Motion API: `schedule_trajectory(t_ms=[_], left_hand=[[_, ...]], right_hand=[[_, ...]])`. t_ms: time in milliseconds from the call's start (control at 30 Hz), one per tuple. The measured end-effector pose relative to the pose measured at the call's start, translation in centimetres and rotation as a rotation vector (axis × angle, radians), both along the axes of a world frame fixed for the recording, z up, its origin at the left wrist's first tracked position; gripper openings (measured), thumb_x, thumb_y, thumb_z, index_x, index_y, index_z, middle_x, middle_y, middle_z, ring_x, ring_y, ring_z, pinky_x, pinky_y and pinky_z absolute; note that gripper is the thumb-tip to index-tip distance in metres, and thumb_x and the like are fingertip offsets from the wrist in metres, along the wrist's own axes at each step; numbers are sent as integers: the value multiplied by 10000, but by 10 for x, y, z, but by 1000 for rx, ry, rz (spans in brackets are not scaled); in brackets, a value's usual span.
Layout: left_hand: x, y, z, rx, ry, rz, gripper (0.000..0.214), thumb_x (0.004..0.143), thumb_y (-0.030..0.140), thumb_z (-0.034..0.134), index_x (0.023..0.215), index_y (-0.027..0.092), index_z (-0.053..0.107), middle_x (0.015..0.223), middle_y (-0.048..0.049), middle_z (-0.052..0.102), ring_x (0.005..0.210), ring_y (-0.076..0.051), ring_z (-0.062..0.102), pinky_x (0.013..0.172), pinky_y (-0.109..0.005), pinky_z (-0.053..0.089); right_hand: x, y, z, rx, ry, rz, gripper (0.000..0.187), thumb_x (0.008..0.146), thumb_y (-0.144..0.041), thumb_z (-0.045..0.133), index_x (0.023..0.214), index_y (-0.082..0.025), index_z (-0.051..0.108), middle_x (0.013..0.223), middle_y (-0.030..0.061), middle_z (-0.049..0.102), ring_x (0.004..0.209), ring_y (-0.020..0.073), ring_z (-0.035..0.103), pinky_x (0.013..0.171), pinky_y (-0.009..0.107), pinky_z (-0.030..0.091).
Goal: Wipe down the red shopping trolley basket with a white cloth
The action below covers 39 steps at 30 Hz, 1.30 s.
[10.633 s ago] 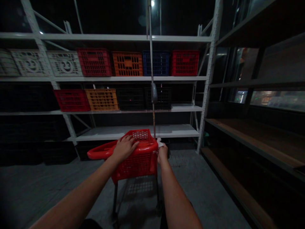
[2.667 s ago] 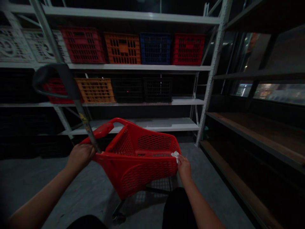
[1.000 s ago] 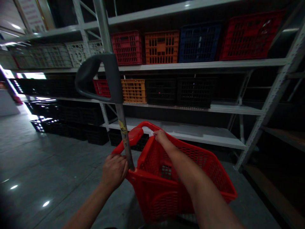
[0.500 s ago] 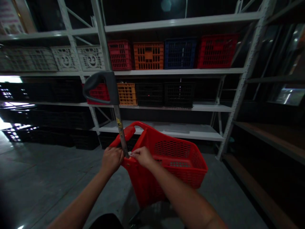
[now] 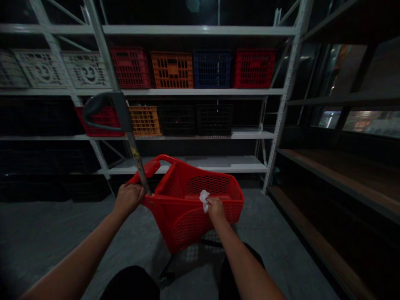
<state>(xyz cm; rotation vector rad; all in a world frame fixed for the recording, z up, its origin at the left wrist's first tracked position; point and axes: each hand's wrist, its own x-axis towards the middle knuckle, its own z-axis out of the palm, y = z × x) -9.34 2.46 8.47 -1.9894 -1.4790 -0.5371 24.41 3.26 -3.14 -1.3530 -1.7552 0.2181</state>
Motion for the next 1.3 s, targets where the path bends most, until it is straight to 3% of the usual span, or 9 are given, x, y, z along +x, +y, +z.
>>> schedule_trajectory(t_ms=[167,400,500,600,800,933,1067,1167,1300], left_hand=[[1,3,-1,-8,-1,36,406,838,298,288,619,151,596,672,-74,650,706,-209,574,739,-369,310],[3,4,1,-20,-28,55,404,830,306,292,613,144,593,667,-83,643,697,-193,560,750,-358,315],[1,4,2,-16,-36,48,404,823,310,293,609,143,592,656,-86,635,688,-193,554,750,-359,316],[-4,2,1,-15,-44,27,387,812,312,310,588,145,579,648,-88,628,675,-200,551,736,-364,316],[-19,5,-7,-5,-48,-16,360,806,322,329,611,159,584,662,-73,628,707,-208,554,778,-389,323],[-26,13,-5,103,-280,-125,343,814,351,327,748,156,602,860,-99,627,861,-220,543,848,-401,355],[-6,-7,3,331,-590,-166,337,822,352,365,1036,148,527,1168,-122,493,1118,-230,424,965,-407,326],[37,-49,-15,372,-798,-236,341,786,353,464,1073,171,493,1173,-100,485,1128,-225,428,991,-427,315],[106,-101,-75,-168,-1047,-425,483,745,411,515,1176,209,432,1238,-95,459,1083,-216,487,876,-362,437]], right_hand=[[12,-2,-2,15,-29,-94,312,670,-28,439,777,-159,701,843,73,695,820,191,614,771,278,439],[-118,5,35,8,113,131,280,718,-53,459,776,-187,697,856,38,696,802,144,619,770,221,441],[-141,8,44,21,87,175,242,712,-66,490,783,-171,696,878,54,692,817,147,618,777,213,436],[-118,5,34,40,27,176,250,689,-59,497,772,-189,694,853,44,696,798,154,621,779,232,444],[-5,-2,-7,86,11,5,307,661,-57,461,819,-182,694,886,64,691,847,192,621,833,326,453],[36,-6,-15,90,109,-71,281,691,-98,447,805,-175,692,899,71,685,872,203,621,848,362,454],[23,-28,-3,169,279,-61,210,736,-162,465,809,-177,662,953,77,654,913,192,593,857,352,437],[-10,-60,10,142,371,3,145,711,-150,502,800,-178,613,894,61,624,848,173,574,783,302,445],[-55,-104,17,-11,365,269,93,659,-108,545,711,-181,571,762,6,570,728,135,542,661,227,421]])
